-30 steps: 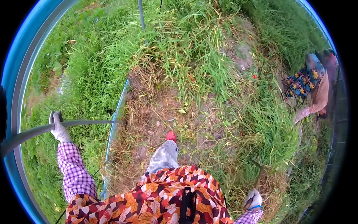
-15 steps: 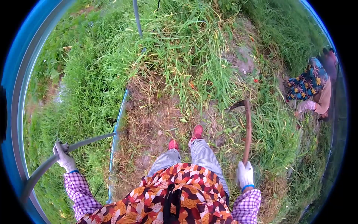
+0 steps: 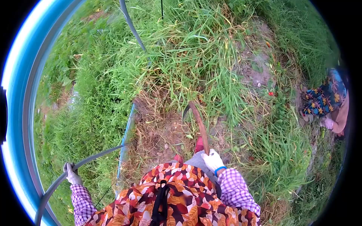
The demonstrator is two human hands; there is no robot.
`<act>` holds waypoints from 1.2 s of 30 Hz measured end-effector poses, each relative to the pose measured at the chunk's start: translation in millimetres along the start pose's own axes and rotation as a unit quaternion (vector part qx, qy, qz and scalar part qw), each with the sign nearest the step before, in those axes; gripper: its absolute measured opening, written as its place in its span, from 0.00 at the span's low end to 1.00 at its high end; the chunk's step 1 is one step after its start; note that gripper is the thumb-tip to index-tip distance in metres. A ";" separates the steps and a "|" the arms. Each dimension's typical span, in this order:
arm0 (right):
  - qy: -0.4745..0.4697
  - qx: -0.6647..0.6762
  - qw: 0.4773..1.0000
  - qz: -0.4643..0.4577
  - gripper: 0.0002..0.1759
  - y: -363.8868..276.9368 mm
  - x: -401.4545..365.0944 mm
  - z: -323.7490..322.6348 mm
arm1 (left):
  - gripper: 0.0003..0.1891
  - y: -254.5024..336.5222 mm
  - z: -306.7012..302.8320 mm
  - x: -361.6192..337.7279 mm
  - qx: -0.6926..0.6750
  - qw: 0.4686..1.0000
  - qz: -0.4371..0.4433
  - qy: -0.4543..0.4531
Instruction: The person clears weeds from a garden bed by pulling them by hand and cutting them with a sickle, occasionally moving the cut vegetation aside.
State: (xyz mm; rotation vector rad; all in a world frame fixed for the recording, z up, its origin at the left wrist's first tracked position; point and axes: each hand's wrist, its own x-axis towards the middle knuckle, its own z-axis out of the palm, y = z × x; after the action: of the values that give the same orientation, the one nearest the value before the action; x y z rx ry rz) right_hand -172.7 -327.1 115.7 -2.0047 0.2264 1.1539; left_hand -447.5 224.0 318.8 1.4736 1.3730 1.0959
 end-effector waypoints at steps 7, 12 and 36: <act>-0.088 -0.134 0.987 -0.016 0.29 -62.0 68.2 -2.8 | 0.11 5.8 1.0 -4.1 0.038 0.998 -0.037 0.038; -0.062 -0.163 0.984 -0.044 0.25 -109.8 122.9 15.2 | 0.15 10.9 -1.3 -11.6 0.024 0.999 -0.030 0.025; -0.196 0.000 0.977 0.087 0.23 -83.2 240.5 202.0 | 0.44 -270.1 480.6 1.9 0.541 0.215 0.603 -0.546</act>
State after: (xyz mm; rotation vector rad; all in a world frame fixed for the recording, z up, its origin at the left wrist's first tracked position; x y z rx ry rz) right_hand -125.4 -74.9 -83.6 -1.7384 0.2016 1.6307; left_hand -62.1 240.3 -75.1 3.2934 -0.8097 -0.9810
